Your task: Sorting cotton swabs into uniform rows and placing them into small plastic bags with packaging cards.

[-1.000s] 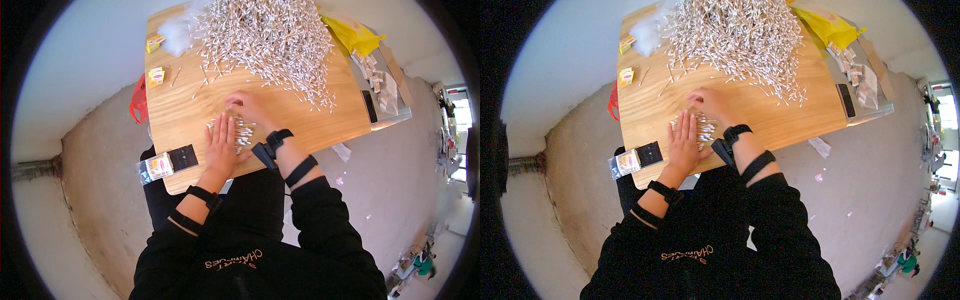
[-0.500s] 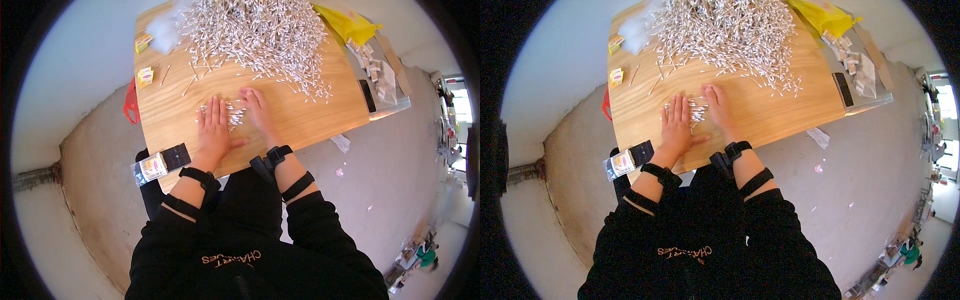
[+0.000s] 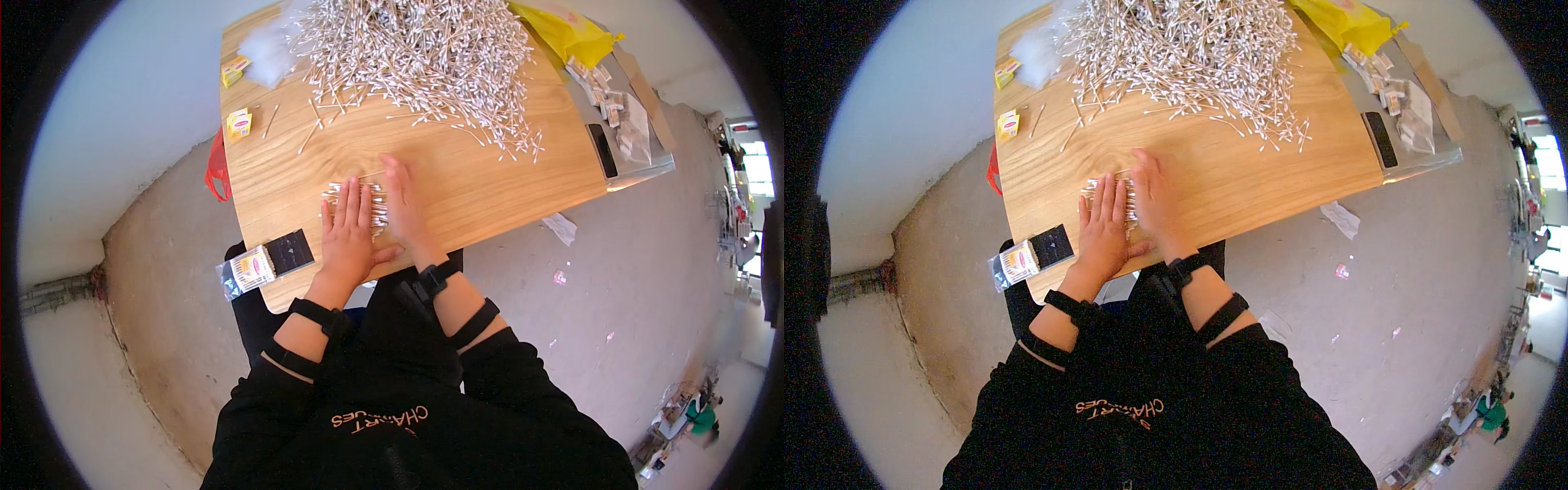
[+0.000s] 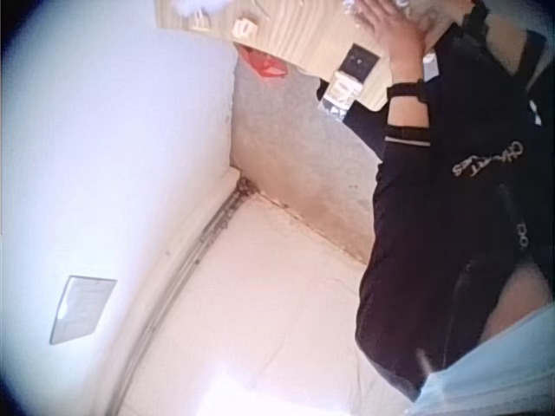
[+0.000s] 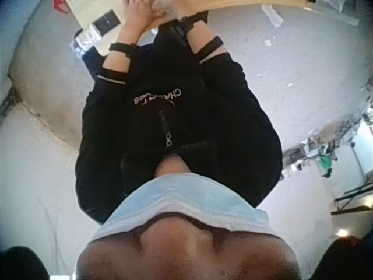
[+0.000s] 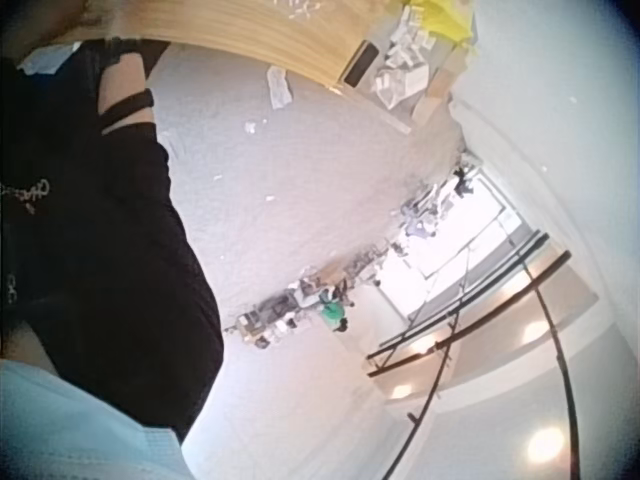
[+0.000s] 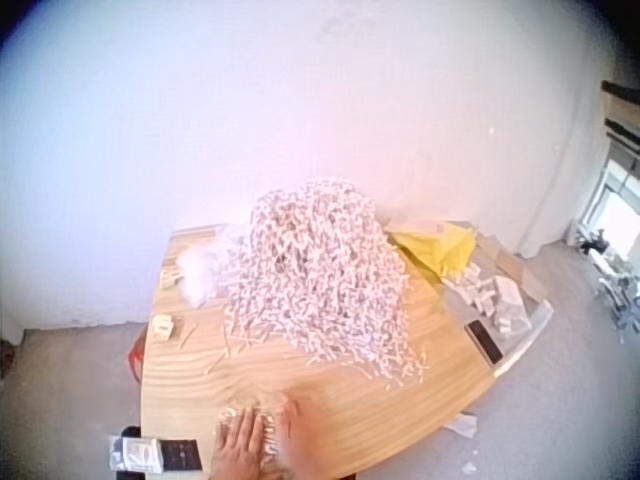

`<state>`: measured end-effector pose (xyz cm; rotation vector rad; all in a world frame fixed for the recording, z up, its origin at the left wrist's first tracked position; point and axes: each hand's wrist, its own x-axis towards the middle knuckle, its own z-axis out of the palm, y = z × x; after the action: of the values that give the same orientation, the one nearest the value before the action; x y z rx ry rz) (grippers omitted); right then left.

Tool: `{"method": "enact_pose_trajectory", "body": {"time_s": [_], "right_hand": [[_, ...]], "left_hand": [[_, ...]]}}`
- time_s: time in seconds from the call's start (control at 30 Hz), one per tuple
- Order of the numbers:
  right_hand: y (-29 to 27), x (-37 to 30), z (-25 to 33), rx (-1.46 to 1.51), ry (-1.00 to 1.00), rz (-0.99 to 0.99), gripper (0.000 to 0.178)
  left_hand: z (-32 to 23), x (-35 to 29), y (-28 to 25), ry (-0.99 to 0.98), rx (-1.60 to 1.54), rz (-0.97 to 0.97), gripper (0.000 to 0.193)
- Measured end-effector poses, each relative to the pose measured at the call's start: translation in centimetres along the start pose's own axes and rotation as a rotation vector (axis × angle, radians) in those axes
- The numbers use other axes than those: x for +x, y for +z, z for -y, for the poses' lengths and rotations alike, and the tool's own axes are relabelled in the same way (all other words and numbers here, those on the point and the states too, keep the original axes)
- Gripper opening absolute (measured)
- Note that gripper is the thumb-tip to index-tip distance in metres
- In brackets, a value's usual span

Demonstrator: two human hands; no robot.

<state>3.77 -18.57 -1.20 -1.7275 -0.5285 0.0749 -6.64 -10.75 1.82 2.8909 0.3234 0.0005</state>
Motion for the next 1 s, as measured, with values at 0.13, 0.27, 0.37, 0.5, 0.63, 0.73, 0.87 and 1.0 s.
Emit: {"method": "enact_pose_trajectory", "body": {"time_s": [0.13, 0.27, 0.37, 0.5, 0.63, 0.73, 0.87, 1.0], "right_hand": [[1.5, 1.9, -0.5, 0.105, 0.002, 0.034, 0.039], [1.2, 2.6, -1.6, 0.296, 0.157, -0.077, 0.042], [0.3, 0.9, -1.9, 0.487, 0.199, -0.199, 0.044], [-1.3, -1.2, -1.7, 0.29, 0.142, -0.119, 0.045], [-0.9, -2.4, -1.2, 0.261, 0.121, -0.103, 0.045], [-0.2, -2.5, -0.6, 0.251, 0.101, -0.043, 0.045], [0.5, -2.1, 0.8, 0.238, 0.092, 0.032, 0.041], [2.7, -1.5, 1.4, 0.45, 0.169, -0.074, 0.031]], "left_hand": [[0.6, 1.8, 1.6, 0.04, 0.111, -0.096, 0.116], [0.4, 2.6, 1.1, -0.071, 0.054, -0.054, 0.117], [0.4, 2.1, 0.8, -0.186, 0.005, -0.105, 0.117], [-0.2, 0.5, -1.6, -0.189, -0.001, -0.09, 0.116], [-0.3, -2.6, -0.3, -0.139, 0.027, -0.004, 0.115], [-0.6, -3.6, 0.6, -0.063, -0.02, -0.004, 0.114], [-0.7, -3.8, 0.9, -0.031, -0.015, -0.073, 0.114], [-0.5, -2.7, 0.4, -0.034, 0.004, -0.073, 0.111]]}}
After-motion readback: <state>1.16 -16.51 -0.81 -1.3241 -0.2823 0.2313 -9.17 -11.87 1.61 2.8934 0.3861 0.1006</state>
